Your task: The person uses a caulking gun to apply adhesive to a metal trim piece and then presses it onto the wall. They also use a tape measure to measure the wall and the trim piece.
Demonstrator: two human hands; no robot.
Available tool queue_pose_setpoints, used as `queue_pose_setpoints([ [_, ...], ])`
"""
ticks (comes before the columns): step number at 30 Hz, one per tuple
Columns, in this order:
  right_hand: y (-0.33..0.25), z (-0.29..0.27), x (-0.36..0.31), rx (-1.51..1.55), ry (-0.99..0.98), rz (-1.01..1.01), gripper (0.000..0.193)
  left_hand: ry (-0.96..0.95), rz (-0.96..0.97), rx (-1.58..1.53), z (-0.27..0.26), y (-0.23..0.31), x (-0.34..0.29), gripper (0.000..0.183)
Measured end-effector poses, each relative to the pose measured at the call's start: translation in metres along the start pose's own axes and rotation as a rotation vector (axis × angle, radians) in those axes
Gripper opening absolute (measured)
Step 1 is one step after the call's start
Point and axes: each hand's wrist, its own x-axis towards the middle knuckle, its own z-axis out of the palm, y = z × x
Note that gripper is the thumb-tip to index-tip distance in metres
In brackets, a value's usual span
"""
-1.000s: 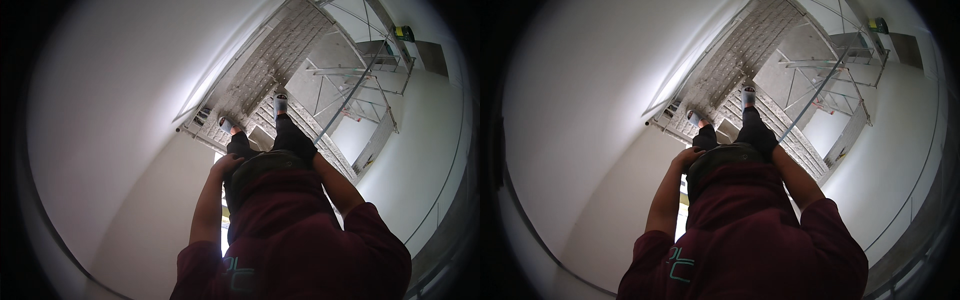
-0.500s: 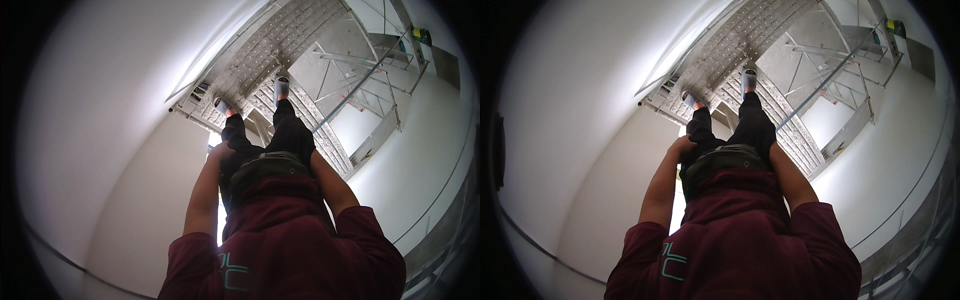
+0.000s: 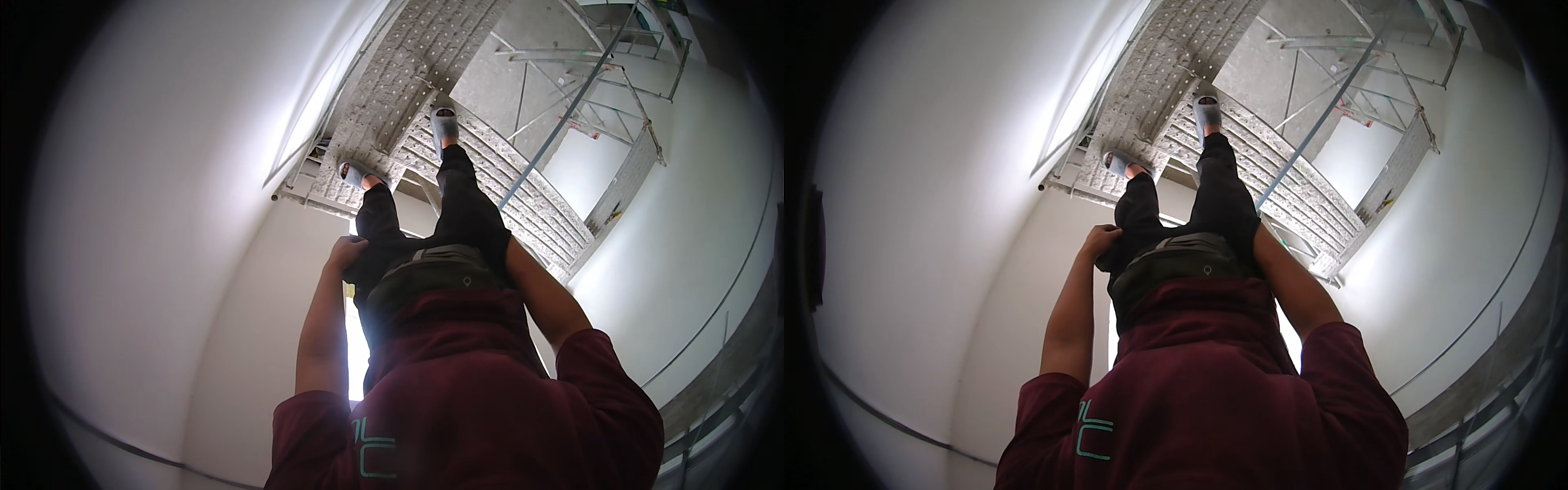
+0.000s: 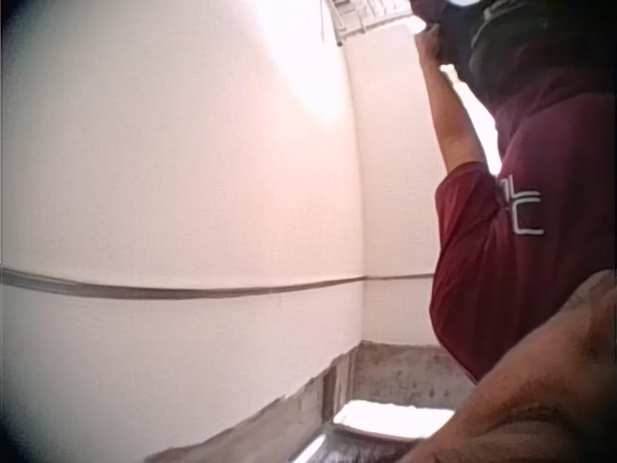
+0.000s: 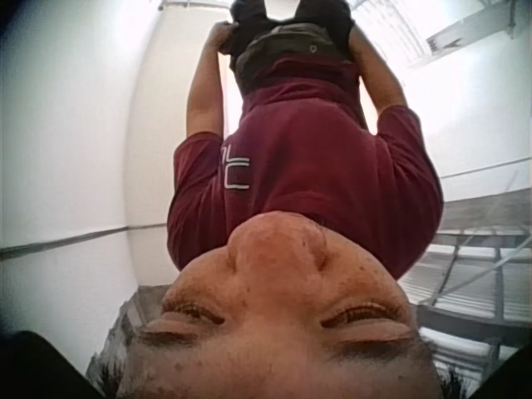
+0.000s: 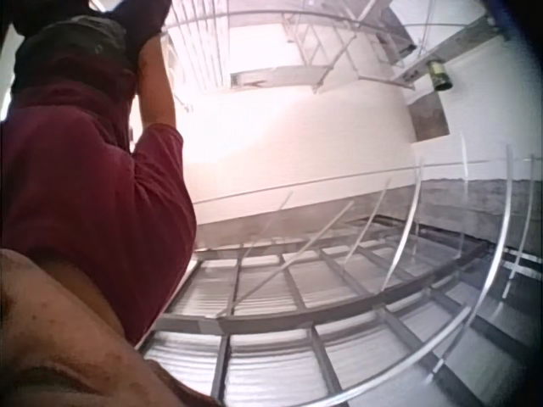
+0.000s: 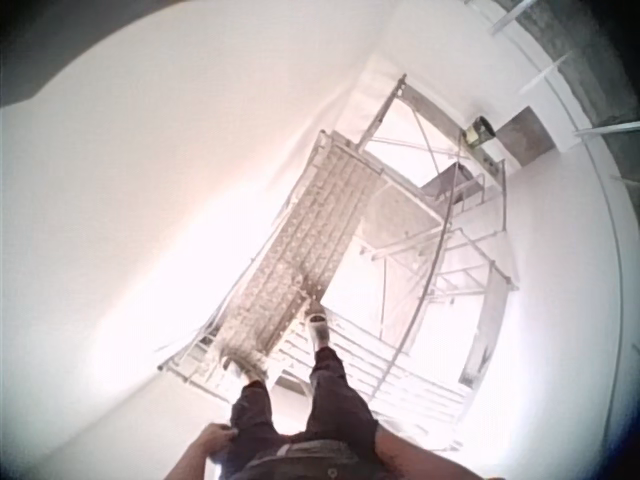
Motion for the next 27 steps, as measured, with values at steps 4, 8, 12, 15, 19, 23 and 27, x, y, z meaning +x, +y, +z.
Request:
queue_pose_setpoints([
  [4,0.003,-0.004,0.006,0.005,-0.019,-0.018,0.058,0.084,0.048,0.162,0.006,0.013,-0.005,0.039],
  [8,0.001,-0.002,-0.003,0.046,0.016,0.006,0.058,0.096,0.035,0.239,-0.004,0.018,-0.001,0.041],
  [12,0.001,-0.004,-0.008,0.067,0.039,0.017,0.057,0.099,-0.007,0.233,-0.015,0.006,0.012,0.042],
  [15,0.004,-0.010,-0.002,0.053,0.001,-0.005,0.057,0.135,-0.031,0.199,-0.013,-0.004,0.008,0.041],
  [19,0.003,-0.007,-0.006,0.070,0.019,0.009,0.057,0.139,-0.041,0.195,-0.021,-0.001,0.007,0.039],
  [23,0.000,-0.003,-0.005,0.071,0.010,0.016,0.056,0.139,-0.043,0.181,-0.020,-0.002,0.004,0.038],
  [27,-0.001,-0.003,-0.003,0.063,0.004,0.013,0.056,0.136,-0.034,0.180,-0.016,-0.009,0.005,0.038],
])
